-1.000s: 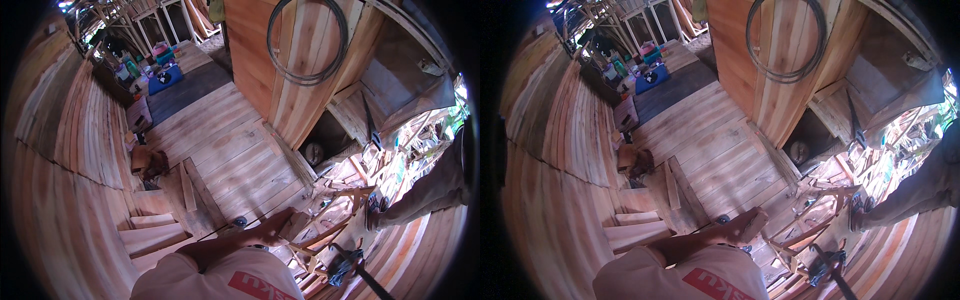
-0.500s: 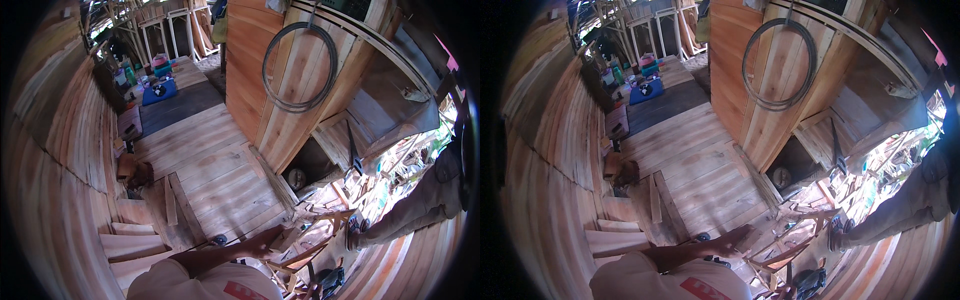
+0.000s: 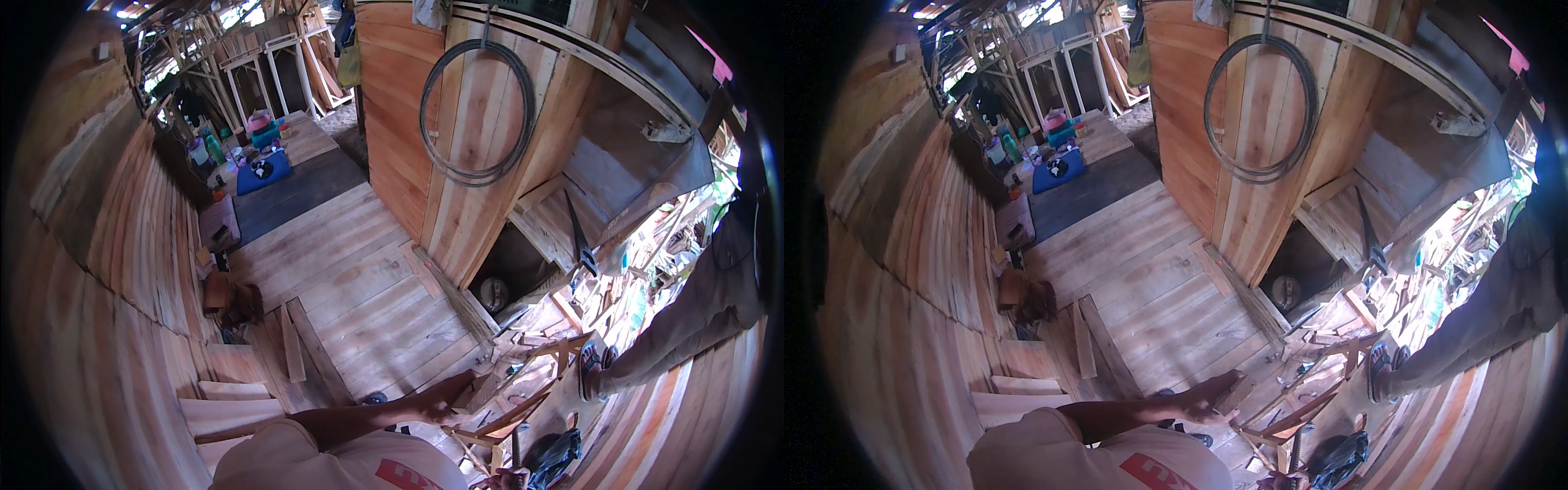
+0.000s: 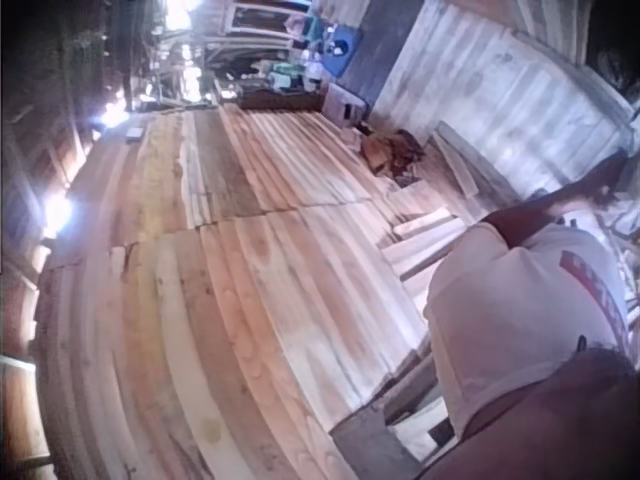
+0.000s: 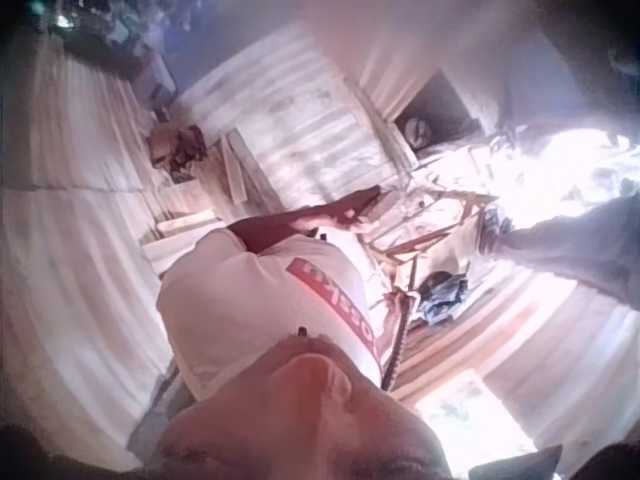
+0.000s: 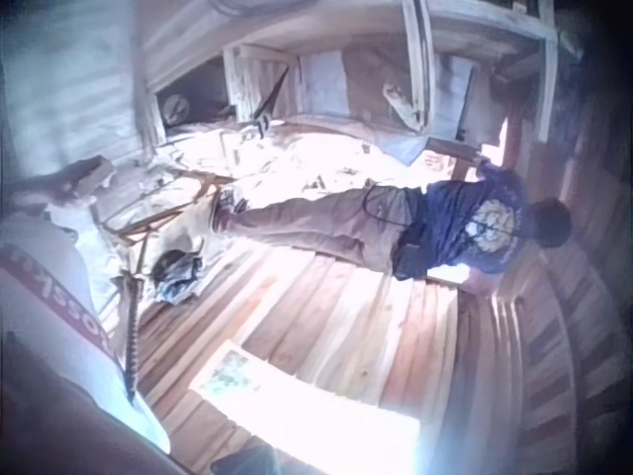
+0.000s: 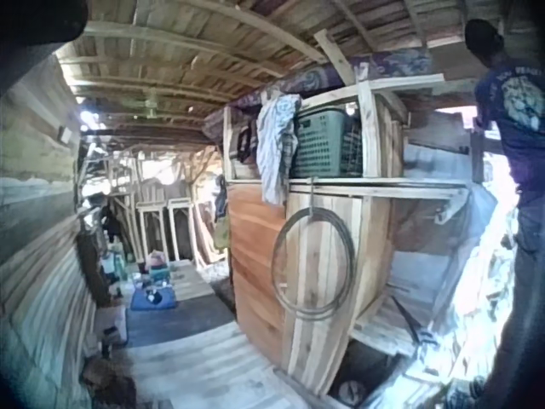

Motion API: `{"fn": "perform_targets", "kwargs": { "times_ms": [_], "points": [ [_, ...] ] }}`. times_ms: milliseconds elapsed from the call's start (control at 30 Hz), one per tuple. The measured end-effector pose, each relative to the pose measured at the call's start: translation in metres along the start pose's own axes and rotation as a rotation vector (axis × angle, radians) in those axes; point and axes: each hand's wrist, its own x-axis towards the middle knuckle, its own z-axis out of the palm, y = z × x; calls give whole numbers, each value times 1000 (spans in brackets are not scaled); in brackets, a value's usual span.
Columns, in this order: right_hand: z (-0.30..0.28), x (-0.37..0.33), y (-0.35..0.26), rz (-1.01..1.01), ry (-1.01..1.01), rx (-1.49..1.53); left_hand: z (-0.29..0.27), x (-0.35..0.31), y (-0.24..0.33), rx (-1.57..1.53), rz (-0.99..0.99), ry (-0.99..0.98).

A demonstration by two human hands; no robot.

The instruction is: The person uses a long metal crowbar to repeatedly strike and break wooden planks on a cluttered wooden floor. They pick up pieces of wood, position them, and use the crowbar to snap them into smaller sections.

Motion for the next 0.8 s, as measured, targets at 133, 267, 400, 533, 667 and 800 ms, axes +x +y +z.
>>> {"fn": "perform_targets", "kwargs": {
  "times_ms": [133,267,400,533,667,800],
  "points": [
    [-3,-3,3,-7,-9,31,1,0,9,-35,-58,-34],
    [-12,-7,6,-73,-13,52,0,2,21,-56,-104,-25],
    [-35,-22,23,-571,5,-245,2,2,20,38,-52,38],
    [-22,-41,-3,260,-221,1346,-8,-6,7,1,-129,10],
    [-16,-45,6,214,-47,1323,-22,-3,17,-105,-117,11],
    [-7,-55,6,279,30,1384,-38,-1,21,-125,-174,-88]
  ]
}}
